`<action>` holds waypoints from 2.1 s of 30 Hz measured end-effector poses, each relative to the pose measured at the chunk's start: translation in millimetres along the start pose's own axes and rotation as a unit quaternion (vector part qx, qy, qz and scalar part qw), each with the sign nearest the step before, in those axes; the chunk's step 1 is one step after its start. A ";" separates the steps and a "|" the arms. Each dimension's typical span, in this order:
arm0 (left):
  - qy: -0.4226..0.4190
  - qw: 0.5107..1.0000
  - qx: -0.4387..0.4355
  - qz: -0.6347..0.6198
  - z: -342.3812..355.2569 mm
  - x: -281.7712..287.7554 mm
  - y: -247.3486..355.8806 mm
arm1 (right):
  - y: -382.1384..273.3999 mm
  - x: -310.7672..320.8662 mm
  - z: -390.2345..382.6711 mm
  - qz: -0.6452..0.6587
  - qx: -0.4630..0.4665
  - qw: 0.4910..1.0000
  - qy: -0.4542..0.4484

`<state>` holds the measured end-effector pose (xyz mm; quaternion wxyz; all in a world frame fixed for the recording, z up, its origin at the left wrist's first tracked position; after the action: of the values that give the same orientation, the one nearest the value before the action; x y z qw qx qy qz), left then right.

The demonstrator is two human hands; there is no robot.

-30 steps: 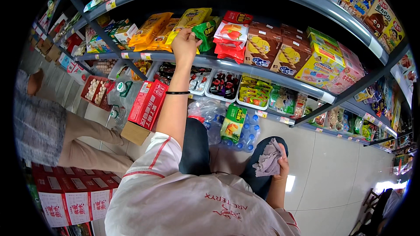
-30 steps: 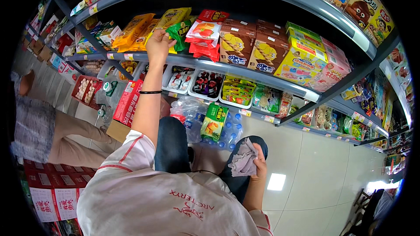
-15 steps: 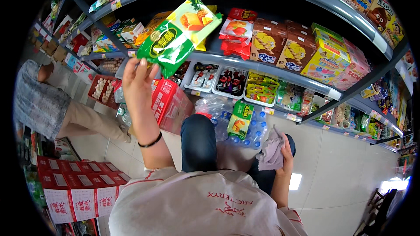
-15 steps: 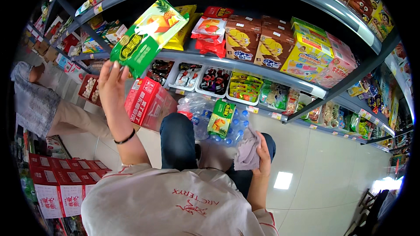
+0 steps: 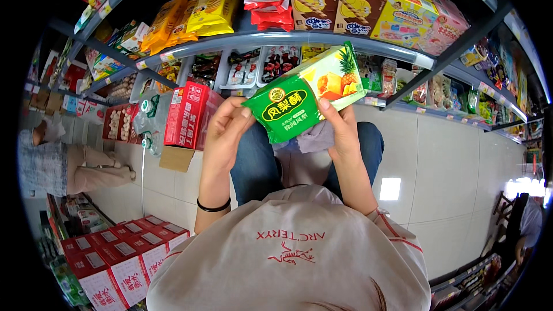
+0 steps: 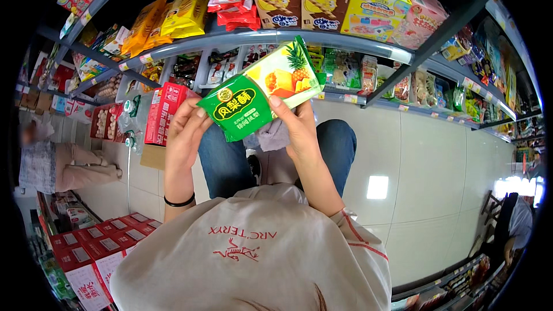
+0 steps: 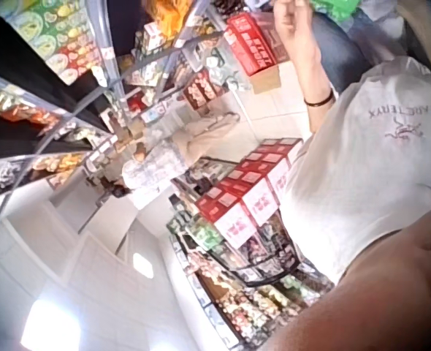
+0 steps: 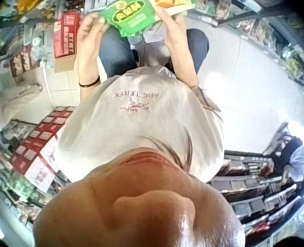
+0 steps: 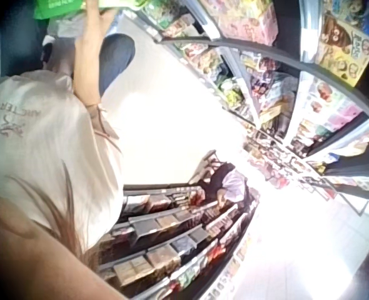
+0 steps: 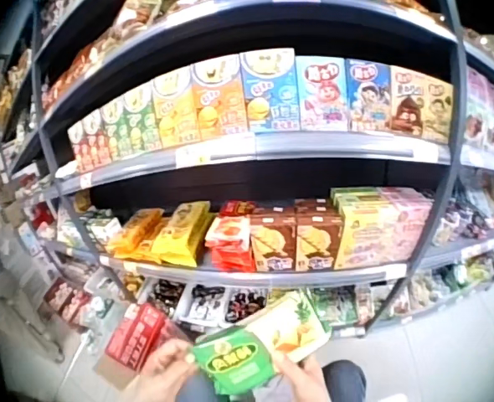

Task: The person sits on the floor in a store aisle and wipes the packaging of various snack items with a cloth. They pick up individual packages from the shelf, wipe them, and place them back on the shelf.

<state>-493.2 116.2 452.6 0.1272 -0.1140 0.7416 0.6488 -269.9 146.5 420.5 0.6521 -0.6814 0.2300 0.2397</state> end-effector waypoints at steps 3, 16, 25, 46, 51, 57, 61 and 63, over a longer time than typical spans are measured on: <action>-0.094 0.995 -0.017 -0.009 6.4 -24.2 -16.1 | -1.0 9.3 -6.0 0.036 -0.021 0.998 0.046; -0.084 0.929 0.191 -0.307 14.5 -54.3 -88.7 | -90.5 26.1 -35.2 -0.279 0.371 0.868 0.177; -0.089 0.947 0.146 -0.272 8.6 -59.6 -102.8 | -34.1 -16.7 -18.3 -0.667 0.352 0.646 -0.119; -0.132 0.925 0.141 -0.328 4.4 -29.1 -105.2 | -13.6 -49.0 -39.2 -0.615 0.419 0.641 -0.188; -0.129 0.948 0.093 -0.275 6.7 -60.6 -68.5 | -46.3 10.4 -0.5 -0.535 0.426 0.729 0.036; -0.090 0.931 0.148 -0.321 10.0 -48.5 -102.3 | -5.5 -29.0 -40.4 -0.595 0.431 0.658 -0.165; -0.122 0.973 0.031 -0.193 7.5 -57.2 -72.7 | -14.9 -17.0 -38.4 -0.612 0.429 0.642 -0.171; -0.110 0.990 -0.016 -0.089 8.0 -60.8 -59.0 | -36.8 3.9 -23.5 -0.615 0.461 0.639 -0.035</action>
<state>-415.9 116.5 416.9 0.2636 -0.1097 0.6992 0.6554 -243.2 124.6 447.5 0.8862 -0.2681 -0.1846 -0.3296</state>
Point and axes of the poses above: each hand's wrist, its own z-axis towards the middle knuckle, its own x-axis out of the back of the hand, y = z × x, the point moved 4 cm from there along z, towards the middle knuckle, and after that the axes turned 5 degrees about x, right-handed, at the moved point
